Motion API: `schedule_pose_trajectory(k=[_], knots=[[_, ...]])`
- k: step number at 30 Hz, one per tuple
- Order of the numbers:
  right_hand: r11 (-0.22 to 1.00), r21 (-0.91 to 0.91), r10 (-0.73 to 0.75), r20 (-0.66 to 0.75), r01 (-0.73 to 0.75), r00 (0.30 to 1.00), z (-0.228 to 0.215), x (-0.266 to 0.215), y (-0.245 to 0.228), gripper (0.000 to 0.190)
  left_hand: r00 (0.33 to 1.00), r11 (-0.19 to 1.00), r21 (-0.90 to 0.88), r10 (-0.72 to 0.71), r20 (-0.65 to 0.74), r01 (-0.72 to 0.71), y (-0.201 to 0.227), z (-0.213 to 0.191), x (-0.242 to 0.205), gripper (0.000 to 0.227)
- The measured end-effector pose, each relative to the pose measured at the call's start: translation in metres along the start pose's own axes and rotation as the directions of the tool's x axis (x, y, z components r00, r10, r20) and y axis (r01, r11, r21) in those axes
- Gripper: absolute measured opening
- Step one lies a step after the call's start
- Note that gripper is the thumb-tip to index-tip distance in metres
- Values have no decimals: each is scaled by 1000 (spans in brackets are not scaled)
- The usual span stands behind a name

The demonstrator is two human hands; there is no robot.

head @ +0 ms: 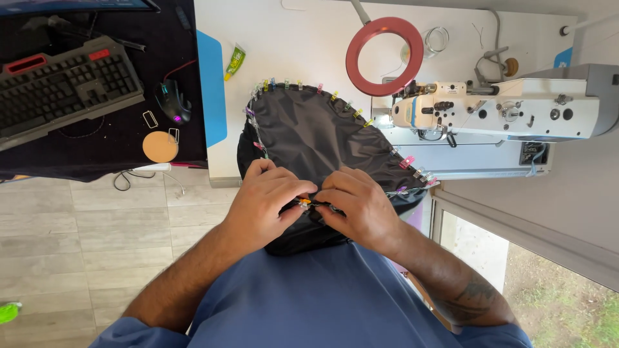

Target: Attaching plastic clips to the edge of a fabric panel to prepare it for sewing

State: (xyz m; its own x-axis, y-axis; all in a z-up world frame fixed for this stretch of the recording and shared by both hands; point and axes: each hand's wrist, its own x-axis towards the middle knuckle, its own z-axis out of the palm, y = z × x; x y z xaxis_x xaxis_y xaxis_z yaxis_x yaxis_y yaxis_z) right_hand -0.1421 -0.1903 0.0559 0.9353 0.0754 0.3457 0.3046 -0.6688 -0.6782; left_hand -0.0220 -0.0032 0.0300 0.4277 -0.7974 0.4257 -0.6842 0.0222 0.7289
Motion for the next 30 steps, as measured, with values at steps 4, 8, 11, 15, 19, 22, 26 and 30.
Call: schedule_pose_trajectory(k=[4, 8, 11, 15, 19, 22, 26, 30], knots=[[999, 27, 29, 21, -30, 999, -11, 6, -2, 12, 999, 999, -43, -19, -28, 18, -2, 0, -4, 26], [1000, 16, 22, 26, -23, 999, -8, 2, 6, 6, 998, 997, -40, -67, -18, 66, 2, -1, -1, 22], [1000, 11, 27, 19, -27, 999, -7, 0, 8, 5, 996, 996, -32, -82, -18, 81, 7, -6, 2, 23], [1000, 22, 17, -5, -16, 1000, -8, 6, 6, 9, 995, 996, -11, -90, -33, 90, 6, -10, -4, 25], [997, 75, 32, -59, -28, 998, -6, 22, -10, 19, 994, 996, 13, -90, -65, 91, 4, -5, -10, 31], [993, 122, 18, -100, -6, 995, 6, 27, -14, 18, 993, 996, 15, -89, -79, 90, 6, -3, -11, 29], [955, 289, 106, -107, -71, 989, 5, 35, -13, 10, 989, 993, 0, -120, -92, 120, 4, -4, -12, 34], [897, 429, 157, -71, -112, 985, -17, 41, 0, 8, 986, 990, -36, -136, -98, 133, 2, -5, -16, 32]])
